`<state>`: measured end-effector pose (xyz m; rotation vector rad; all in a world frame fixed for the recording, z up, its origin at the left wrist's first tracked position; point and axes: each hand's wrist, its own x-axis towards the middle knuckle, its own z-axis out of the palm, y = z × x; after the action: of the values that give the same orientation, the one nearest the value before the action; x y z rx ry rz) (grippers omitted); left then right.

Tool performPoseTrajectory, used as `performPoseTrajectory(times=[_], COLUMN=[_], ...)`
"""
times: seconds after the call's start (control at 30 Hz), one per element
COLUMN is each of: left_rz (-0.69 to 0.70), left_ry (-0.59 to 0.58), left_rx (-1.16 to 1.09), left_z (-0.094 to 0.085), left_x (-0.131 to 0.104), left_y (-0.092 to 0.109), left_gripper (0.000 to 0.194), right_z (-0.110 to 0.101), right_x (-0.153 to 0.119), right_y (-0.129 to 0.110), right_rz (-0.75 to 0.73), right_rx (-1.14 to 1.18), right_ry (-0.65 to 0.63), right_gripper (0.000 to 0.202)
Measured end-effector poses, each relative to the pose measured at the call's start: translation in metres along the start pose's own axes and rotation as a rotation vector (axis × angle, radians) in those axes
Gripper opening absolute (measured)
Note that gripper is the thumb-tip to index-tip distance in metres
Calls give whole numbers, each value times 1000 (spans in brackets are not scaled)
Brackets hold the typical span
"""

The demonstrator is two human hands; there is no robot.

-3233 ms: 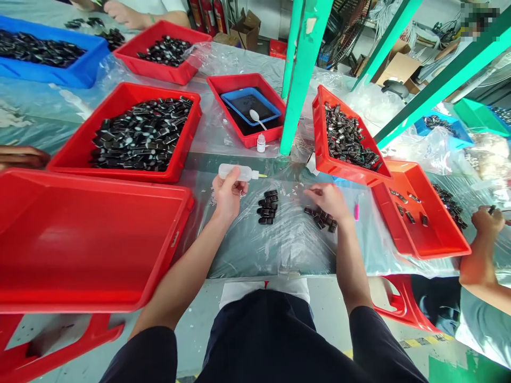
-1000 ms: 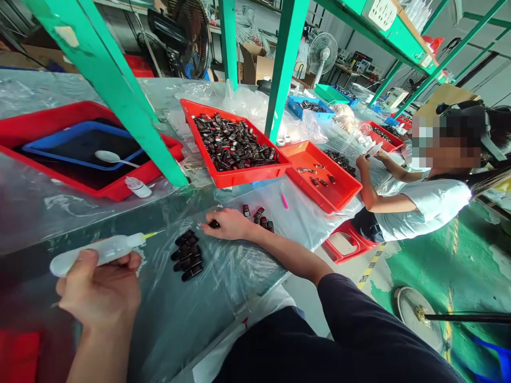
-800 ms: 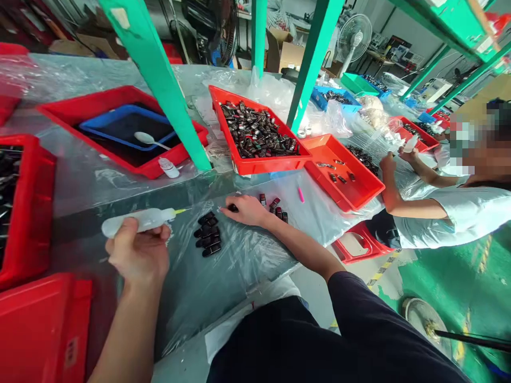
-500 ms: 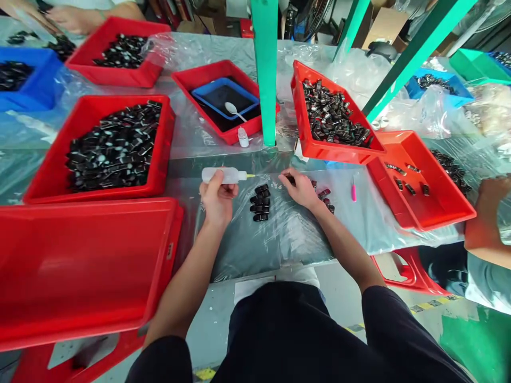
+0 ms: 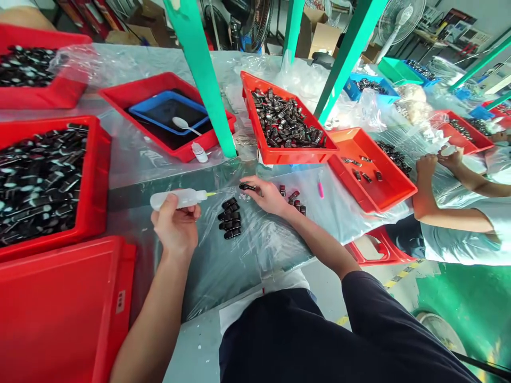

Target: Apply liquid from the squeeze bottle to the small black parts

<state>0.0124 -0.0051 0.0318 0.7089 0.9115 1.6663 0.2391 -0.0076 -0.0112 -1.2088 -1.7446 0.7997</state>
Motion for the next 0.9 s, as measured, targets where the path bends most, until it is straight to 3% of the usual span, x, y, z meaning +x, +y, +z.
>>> performPoseTrajectory(times=[0.4,0.63,0.9], left_rz=[3,-16,-30], left_ry=[-32,-90,-62], left_rx=[25,45,64], left_z=[-2,-2,-3], left_x=[-3,-5,-5], left_y=[-2,-3,-5], left_gripper=[32,41,40], right_z=[11,10,9], right_x=[-2,-1,-5], right_y=[-4,-6,-19], right_rz=[52,79,97], right_rx=[435,467,429], right_ry=[-91,-62,-93], right_gripper=[39,38,41])
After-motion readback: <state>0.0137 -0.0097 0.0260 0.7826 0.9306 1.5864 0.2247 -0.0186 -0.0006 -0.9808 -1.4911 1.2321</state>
